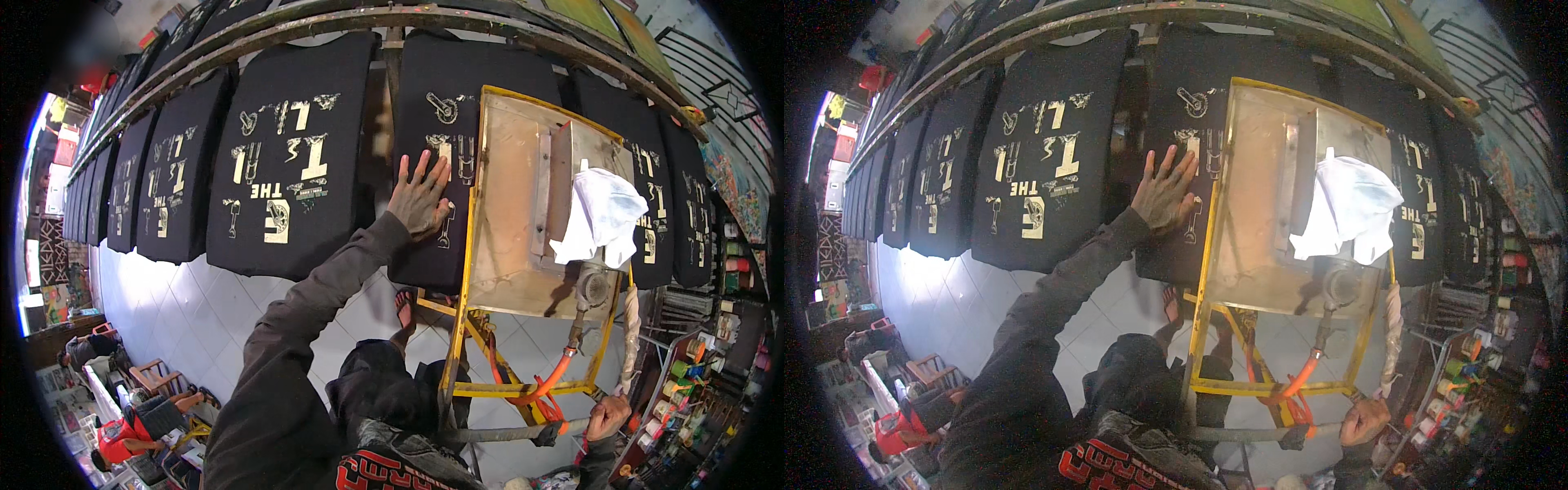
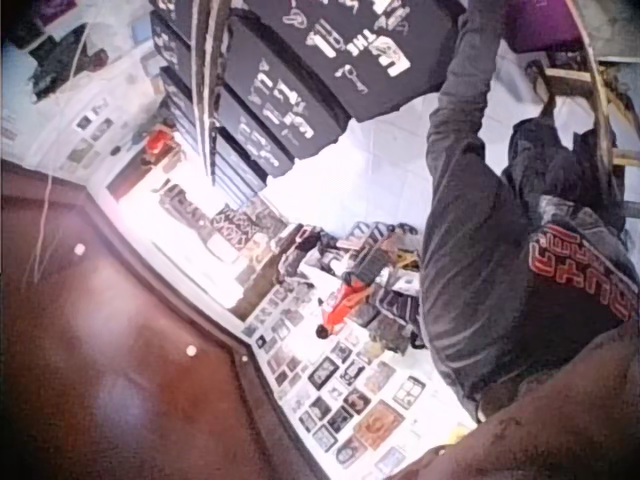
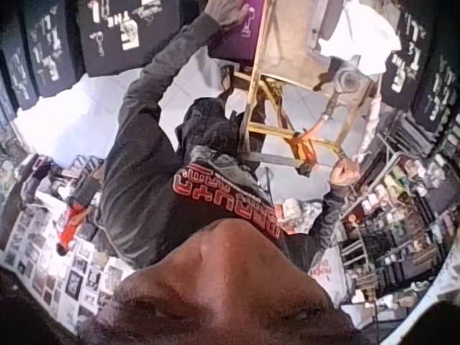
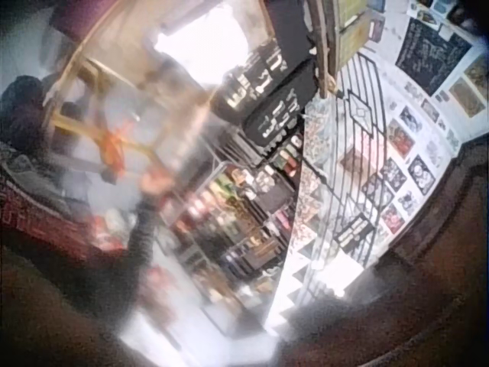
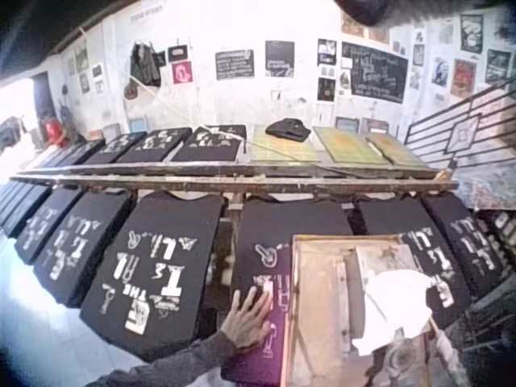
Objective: The person operates a manual screen printing press to apply gold-colored ink onto black t-shirts. They push a flash dryer over each printed shirt to cure the ink, then use a rag to wipe the screen or press components while moving along the production line.
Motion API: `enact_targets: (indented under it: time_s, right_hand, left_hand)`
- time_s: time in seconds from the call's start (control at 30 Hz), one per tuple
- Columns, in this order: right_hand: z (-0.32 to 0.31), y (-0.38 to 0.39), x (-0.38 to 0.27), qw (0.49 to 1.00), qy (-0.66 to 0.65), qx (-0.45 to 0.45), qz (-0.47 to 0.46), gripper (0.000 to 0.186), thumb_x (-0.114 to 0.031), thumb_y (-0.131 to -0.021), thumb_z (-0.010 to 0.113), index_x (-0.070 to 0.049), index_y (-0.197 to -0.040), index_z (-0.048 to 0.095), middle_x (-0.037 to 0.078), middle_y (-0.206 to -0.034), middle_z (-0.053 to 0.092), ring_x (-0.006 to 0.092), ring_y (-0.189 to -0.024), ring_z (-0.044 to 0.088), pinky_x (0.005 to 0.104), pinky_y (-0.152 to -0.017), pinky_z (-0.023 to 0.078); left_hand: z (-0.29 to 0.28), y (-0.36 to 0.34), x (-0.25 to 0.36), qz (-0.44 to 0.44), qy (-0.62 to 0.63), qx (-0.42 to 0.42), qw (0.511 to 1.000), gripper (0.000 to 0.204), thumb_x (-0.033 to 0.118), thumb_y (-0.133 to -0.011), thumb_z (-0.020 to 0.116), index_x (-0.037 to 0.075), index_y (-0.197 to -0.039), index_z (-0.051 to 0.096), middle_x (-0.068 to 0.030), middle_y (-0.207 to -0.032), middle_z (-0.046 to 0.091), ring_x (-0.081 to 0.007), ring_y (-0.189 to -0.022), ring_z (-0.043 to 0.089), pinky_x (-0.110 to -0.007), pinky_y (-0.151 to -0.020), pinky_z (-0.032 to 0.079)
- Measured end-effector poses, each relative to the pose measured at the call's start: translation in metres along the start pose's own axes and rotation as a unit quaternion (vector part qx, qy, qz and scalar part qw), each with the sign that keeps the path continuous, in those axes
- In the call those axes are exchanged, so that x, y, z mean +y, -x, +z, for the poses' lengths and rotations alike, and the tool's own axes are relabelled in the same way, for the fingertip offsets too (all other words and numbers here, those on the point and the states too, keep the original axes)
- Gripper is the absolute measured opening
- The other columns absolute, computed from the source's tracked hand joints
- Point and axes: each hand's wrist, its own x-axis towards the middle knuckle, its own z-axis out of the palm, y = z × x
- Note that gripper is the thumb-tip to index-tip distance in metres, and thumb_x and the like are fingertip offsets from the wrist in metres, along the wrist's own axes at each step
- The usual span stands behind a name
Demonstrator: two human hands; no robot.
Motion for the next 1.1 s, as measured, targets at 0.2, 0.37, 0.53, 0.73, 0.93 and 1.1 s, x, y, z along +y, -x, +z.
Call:
enact_targets:
  time_s: [0.2, 0.37, 0.53, 0.73, 0.93, 1.1]
  right_hand:
    - [0.002, 0.002, 0.001, 1.000, -0.006, 0.008, -0.006, 0.055, -0.042, -0.098, 0.045, -0.008, -0.054, 0.037, 0.010, -0.052, 0.035, 0.0311, -0.052, 0.043, 0.0427, -0.063, 0.035]
    - [0.002, 0.000, 0.000, 0.999, -0.039, 0.009, -0.013, 0.049, -0.036, -0.096, 0.045, -0.006, -0.057, 0.040, 0.012, -0.053, 0.038, 0.0349, -0.049, 0.044, 0.0451, -0.062, 0.041]
    - [0.004, 0.003, 0.003, 0.999, 0.013, 0.028, -0.024, 0.048, -0.034, -0.094, 0.046, -0.007, -0.056, 0.039, 0.011, -0.051, 0.037, 0.0341, -0.046, 0.041, 0.0462, -0.064, 0.044]
    - [0.000, 0.000, 0.005, 0.999, -0.018, 0.000, -0.037, 0.040, -0.027, -0.088, 0.049, -0.006, -0.055, 0.039, 0.011, -0.051, 0.037, 0.0338, -0.045, 0.041, 0.0450, -0.059, 0.039]
    - [-0.001, -0.002, -0.001, 0.999, -0.028, -0.003, -0.018, 0.039, -0.026, -0.088, 0.049, -0.007, -0.055, 0.040, 0.012, -0.052, 0.038, 0.0337, -0.046, 0.043, 0.0440, -0.059, 0.038]
    - [0.004, 0.001, -0.002, 0.999, -0.010, 0.037, -0.020, 0.057, -0.044, -0.099, 0.043, -0.006, -0.056, 0.036, 0.011, -0.052, 0.034, 0.0326, -0.050, 0.039, 0.0430, -0.058, 0.030]
  left_hand:
    - [-0.011, 0.001, -0.006, 0.010, -0.005, -0.001, 1.000, 0.067, 0.038, -0.095, 0.046, 0.006, -0.153, 0.036, -0.0102, -0.161, 0.031, -0.0373, -0.154, 0.012, -0.062, -0.122, 0.005]
    - [-0.031, 0.022, 0.005, 0.036, 0.069, -0.024, 0.997, 0.070, 0.033, -0.090, 0.049, 0.007, -0.153, 0.035, -0.0106, -0.161, 0.030, -0.0394, -0.154, 0.012, -0.061, -0.122, 0.006]
    - [-0.039, 0.051, 0.037, 0.006, 0.073, -0.001, 0.997, 0.070, 0.029, -0.087, 0.048, 0.005, -0.152, 0.038, -0.0127, -0.162, 0.028, -0.0397, -0.154, 0.011, -0.063, -0.122, 0.005]
    - [-0.038, 0.057, 0.045, -0.023, 0.056, 0.004, 0.998, 0.069, 0.031, -0.086, 0.050, 0.008, -0.151, 0.041, -0.0156, -0.164, 0.023, -0.0432, -0.153, 0.009, -0.064, -0.121, 0.005]
    - [-0.033, 0.053, 0.044, -0.037, 0.058, 0.029, 0.997, 0.067, 0.030, -0.083, 0.052, 0.016, -0.148, 0.047, -0.0177, -0.165, 0.021, -0.0460, -0.152, 0.009, -0.065, -0.120, 0.007]
    - [-0.036, 0.049, 0.043, -0.036, 0.074, 0.035, 0.996, 0.064, 0.028, -0.082, 0.056, 0.016, -0.144, 0.051, -0.0180, -0.164, 0.022, -0.0470, -0.151, 0.012, -0.066, -0.119, 0.014]
